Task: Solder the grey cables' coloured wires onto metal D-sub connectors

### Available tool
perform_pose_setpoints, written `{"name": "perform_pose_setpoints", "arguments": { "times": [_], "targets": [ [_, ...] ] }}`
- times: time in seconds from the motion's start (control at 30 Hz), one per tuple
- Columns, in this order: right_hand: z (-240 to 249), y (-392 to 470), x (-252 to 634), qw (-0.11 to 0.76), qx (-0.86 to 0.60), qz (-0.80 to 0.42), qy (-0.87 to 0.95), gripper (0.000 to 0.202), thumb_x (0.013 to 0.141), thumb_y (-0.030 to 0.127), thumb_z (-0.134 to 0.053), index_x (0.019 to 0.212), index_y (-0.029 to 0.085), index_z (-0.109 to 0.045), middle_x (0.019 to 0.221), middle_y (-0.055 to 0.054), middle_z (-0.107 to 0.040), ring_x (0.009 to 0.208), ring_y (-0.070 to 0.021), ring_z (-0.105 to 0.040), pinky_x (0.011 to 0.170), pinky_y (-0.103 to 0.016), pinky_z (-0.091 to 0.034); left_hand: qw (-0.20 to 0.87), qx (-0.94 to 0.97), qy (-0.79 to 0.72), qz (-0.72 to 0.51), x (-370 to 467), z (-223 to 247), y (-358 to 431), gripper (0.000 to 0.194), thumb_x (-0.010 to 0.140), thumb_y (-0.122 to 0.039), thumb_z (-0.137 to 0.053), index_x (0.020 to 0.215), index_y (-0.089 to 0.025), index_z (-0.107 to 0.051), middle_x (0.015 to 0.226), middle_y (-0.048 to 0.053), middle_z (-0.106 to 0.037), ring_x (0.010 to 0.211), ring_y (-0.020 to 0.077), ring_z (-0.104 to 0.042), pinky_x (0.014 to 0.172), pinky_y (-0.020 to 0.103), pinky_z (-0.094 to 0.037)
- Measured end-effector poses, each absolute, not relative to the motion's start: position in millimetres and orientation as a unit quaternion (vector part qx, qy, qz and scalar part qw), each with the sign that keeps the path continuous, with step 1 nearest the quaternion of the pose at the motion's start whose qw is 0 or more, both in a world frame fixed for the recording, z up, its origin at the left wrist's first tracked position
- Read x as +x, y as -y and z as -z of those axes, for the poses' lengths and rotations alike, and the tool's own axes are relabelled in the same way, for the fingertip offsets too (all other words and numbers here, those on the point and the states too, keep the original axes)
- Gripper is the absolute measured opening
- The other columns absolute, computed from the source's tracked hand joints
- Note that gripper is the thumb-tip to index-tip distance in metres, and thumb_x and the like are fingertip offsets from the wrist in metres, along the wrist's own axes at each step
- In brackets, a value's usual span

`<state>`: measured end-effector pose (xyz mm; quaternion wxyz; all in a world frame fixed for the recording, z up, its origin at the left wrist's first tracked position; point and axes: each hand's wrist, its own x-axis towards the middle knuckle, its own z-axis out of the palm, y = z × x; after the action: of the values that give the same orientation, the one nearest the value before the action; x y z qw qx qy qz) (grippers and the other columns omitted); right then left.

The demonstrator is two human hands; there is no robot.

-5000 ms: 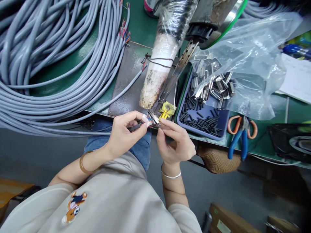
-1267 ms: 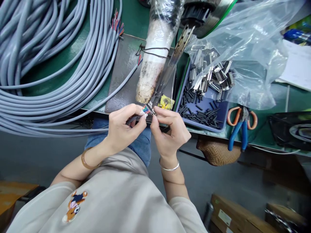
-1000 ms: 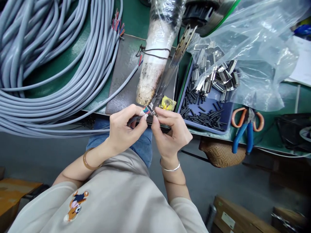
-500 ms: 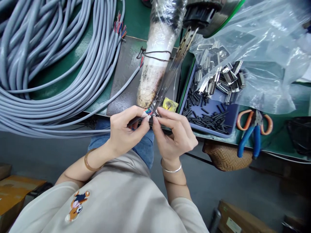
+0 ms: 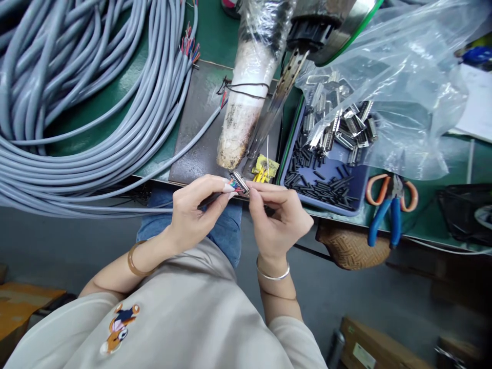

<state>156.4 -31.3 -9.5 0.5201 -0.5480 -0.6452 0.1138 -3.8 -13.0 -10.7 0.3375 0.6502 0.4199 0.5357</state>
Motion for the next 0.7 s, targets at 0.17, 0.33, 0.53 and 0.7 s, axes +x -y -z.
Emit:
{"name": "perform_pose_setpoints", "arguments": {
  "times": [0.17, 0.33, 0.53, 0.7],
  "targets": [
    [4.0, 42.1, 164.0, 0.491, -0.492, -0.068, 0.716, 0.011, 0.095, 0.014, -0.071, 0.097, 0.023, -0.067, 0.105, -0.003, -0.084, 0.084, -0.0158, -0.081, 0.065, -0.023, -0.063, 0.39, 0.651, -0.39, -0.522, -8.0, 10.6, 16.5, 0.006, 0.094, -0.013, -0.07, 0.095, -0.017, -0.074, 0.09, 0.005, -0.08, 0.076, 0.0128, -0.073, 0.067, 0.021, -0.056],
    [10.5, 46.1, 166.0, 0.518, -0.494, -0.045, 0.697, 0.005, 0.097, 0.019, -0.07, 0.096, 0.024, -0.069, 0.074, 0.003, -0.076, 0.057, -0.0129, -0.072, 0.05, -0.024, -0.054, 0.435, 0.607, -0.427, -0.51, -8.7, 10.2, 18.6, 0.007, 0.092, -0.021, -0.073, 0.088, -0.016, -0.073, 0.083, 0.005, -0.078, 0.065, 0.0108, -0.067, 0.058, 0.019, -0.052],
    [11.7, 44.0, 165.8, 0.642, -0.501, 0.019, 0.581, 0.032, 0.101, 0.024, -0.063, 0.132, 0.031, -0.061, 0.075, 0.007, -0.069, 0.043, -0.0091, -0.059, 0.038, -0.023, -0.044, 0.498, 0.547, -0.433, -0.514, -7.8, 9.6, 16.1, 0.006, 0.087, -0.02, -0.075, 0.083, -0.016, -0.072, 0.077, 0.002, -0.074, 0.056, 0.0078, -0.059, 0.052, 0.019, -0.048],
    [10.8, 45.8, 160.9, 0.49, -0.532, -0.012, 0.69, 0.02, 0.093, 0.01, -0.072, 0.107, 0.024, -0.067, 0.102, -0.001, -0.083, 0.089, -0.0174, -0.082, 0.078, -0.029, -0.068, 0.505, 0.541, -0.436, -0.512, -6.3, 7.6, 12.0, 0.005, 0.086, -0.016, -0.073, 0.082, -0.015, -0.07, 0.077, 0.002, -0.073, 0.054, 0.0065, -0.058, 0.048, 0.017, -0.045]
  ]
}}
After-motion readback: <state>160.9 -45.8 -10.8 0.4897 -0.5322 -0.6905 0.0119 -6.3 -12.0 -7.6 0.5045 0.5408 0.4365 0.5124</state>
